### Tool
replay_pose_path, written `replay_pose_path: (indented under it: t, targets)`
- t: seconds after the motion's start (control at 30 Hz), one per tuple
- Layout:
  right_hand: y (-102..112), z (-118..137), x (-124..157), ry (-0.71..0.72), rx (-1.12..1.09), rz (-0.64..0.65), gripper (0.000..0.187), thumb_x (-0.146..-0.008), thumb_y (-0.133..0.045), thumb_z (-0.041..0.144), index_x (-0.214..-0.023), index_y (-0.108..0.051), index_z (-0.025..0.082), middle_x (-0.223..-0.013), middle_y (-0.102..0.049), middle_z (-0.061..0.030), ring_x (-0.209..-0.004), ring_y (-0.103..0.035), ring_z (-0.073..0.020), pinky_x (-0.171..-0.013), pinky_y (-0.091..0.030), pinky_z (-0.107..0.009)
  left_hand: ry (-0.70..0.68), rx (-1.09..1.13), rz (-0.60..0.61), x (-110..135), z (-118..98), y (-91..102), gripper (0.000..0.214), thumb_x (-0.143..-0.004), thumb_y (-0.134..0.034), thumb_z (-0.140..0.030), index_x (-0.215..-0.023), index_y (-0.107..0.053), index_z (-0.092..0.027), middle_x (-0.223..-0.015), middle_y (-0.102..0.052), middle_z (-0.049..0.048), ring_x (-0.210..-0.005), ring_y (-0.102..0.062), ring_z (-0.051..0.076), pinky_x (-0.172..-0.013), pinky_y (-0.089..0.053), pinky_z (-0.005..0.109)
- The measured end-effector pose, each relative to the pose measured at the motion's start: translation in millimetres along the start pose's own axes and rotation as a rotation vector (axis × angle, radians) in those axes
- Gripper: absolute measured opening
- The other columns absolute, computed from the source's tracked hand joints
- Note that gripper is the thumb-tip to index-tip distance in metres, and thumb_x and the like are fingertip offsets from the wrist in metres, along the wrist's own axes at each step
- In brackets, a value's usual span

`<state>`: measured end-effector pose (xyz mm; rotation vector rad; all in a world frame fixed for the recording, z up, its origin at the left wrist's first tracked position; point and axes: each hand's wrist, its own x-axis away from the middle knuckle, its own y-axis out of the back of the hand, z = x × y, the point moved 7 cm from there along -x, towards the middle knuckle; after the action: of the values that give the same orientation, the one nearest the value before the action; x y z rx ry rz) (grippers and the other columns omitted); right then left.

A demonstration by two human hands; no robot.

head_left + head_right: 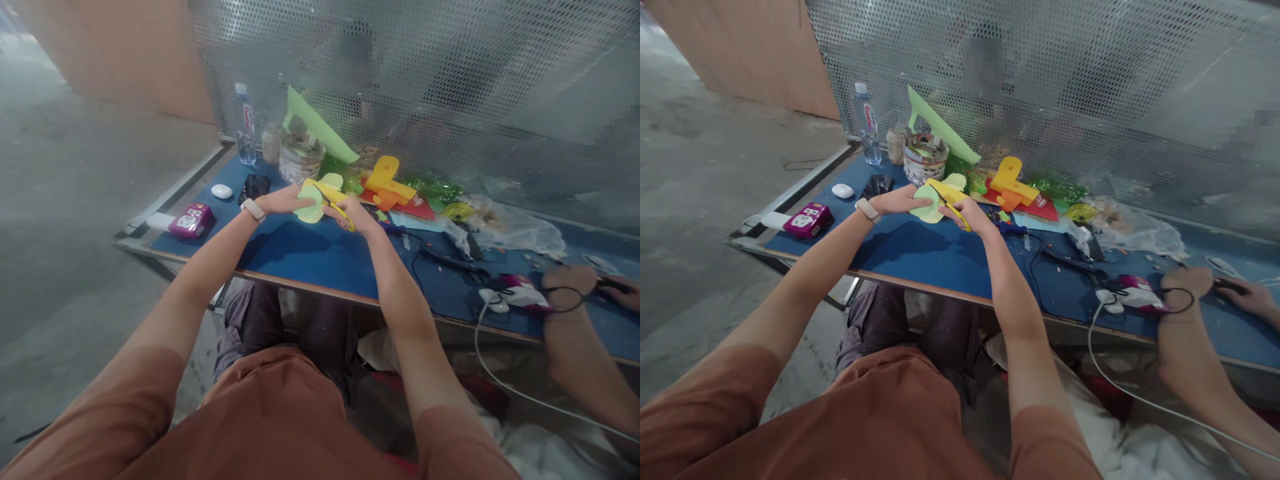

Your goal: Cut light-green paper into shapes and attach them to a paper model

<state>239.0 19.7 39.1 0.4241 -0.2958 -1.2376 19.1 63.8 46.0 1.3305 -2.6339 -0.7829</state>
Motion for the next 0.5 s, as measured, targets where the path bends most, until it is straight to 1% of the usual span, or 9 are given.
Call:
replay_pose_path:
  t: [0.1,0.3,0.43,0.5]
  targets:
    - [-0.1,1.3,-0.5,0.017,0.020,0.009,0.080,-0.091,-0.111,0.081,-0.065,-0.056,0.028,-0.048,-0.053,0.0042,-0.043,-0.047,-0.0113,-0.040,-0.036,-0.026,0.000,0.018,0.007,-1.0,2.5,0.2,0.047,-0.108,-0.094,-0.049,-0.079,-0.068,-0.022,-0.066,-0.057,0.0015,-0.057,-0.048,0.013,-0.052,-0.041,0.027]
    - [1.3,1.6,-0.5,0.026,0.045,0.020,0.079,-0.092,-0.110,0.079,-0.065,-0.056,0.029,-0.048,-0.054,0.0034,-0.044,-0.049,-0.0122,-0.042,-0.037,-0.026,0.006,0.018,0.010,-0.8,3.4,1.0,0.050,-0.109,-0.094,-0.049,-0.078,-0.066,-0.022,-0.066,-0.055,0.0014,-0.058,-0.046,0.013,-0.053,-0.041,0.027]
    - [3.5,4.4,0.4,0.047,0.067,0.004,0.081,-0.090,-0.113,0.078,-0.063,-0.054,0.028,-0.049,-0.051,0.0044,-0.045,-0.045,-0.0112,-0.043,-0.036,-0.026,0.005,0.009,0.015,0.0,2.6,1.5,0.054,-0.110,-0.094,-0.050,-0.075,-0.063,-0.022,-0.065,-0.051,0.0004,-0.057,-0.044,0.013,-0.051,-0.039,0.027]
    - [4.4,6.1,0.2,0.072,0.096,0.005,0.085,-0.089,-0.111,0.082,-0.061,-0.053,0.028,-0.049,-0.049,0.0047,-0.046,-0.042,-0.0107,-0.043,-0.034,-0.026,-0.004,0.019,0.017,0.4,0.7,1.5,0.055,-0.110,-0.094,-0.048,-0.075,-0.062,-0.022,-0.064,-0.048,-0.0003,-0.056,-0.042,0.012,-0.051,-0.038,0.027]
